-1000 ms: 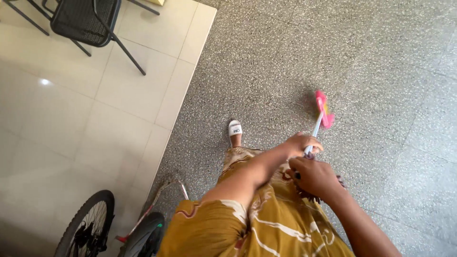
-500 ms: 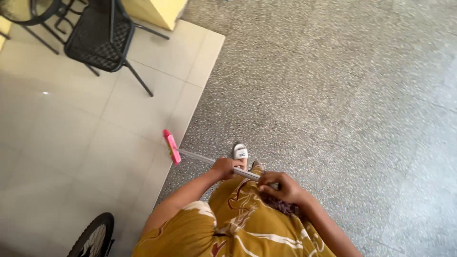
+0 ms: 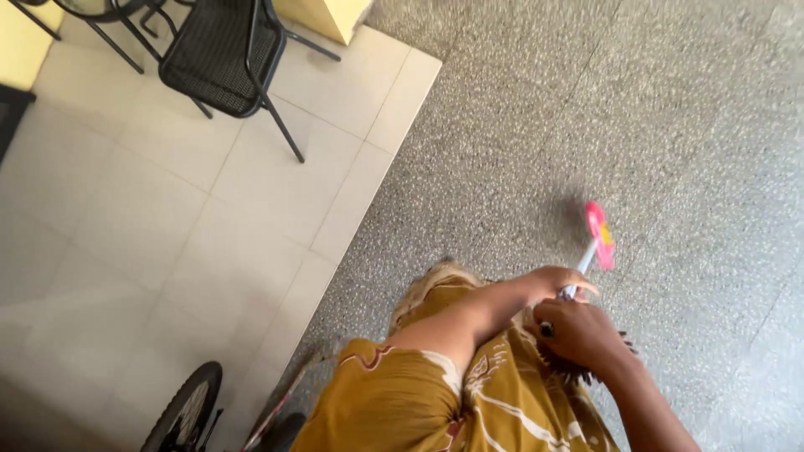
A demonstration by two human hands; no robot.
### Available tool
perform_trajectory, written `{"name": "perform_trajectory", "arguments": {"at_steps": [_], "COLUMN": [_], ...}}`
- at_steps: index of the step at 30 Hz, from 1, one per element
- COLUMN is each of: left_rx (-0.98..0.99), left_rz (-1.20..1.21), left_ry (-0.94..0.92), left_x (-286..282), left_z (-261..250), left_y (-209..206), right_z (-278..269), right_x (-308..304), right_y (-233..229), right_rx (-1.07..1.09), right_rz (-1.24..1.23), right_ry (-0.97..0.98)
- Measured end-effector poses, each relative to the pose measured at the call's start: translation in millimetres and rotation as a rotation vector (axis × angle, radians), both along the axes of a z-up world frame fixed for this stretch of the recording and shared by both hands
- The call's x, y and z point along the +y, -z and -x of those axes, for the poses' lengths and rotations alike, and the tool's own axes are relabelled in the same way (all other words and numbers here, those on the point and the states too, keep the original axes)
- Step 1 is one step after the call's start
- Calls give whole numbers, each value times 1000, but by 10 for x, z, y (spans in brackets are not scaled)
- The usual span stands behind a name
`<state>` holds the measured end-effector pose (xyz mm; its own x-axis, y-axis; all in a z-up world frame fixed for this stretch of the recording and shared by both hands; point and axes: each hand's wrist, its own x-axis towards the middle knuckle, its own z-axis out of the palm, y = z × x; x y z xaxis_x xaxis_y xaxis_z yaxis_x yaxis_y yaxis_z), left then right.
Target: Cleaning dust and cobwebs from walls and corners using a broom and a duster.
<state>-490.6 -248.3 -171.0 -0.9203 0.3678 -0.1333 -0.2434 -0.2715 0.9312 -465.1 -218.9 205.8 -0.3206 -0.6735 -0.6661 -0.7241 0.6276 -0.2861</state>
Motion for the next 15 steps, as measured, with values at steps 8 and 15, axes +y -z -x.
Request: {"name": "perform_trajectory", "arguments": {"at_steps": [8,15], "left_rx": [261,-76], "left_rz": [791,1195], "left_ry": [-32,-195], "left_x": [-1238,-2613], "left_z": [-898,-1818], "left_y": [-2531,-990], "right_z": [457,111], "right_x": [118,-663], "right_y": [-1186,529], "right_rx": [-417,-680], "right_rz": [466,804], "right_ry": [-101,222]}}
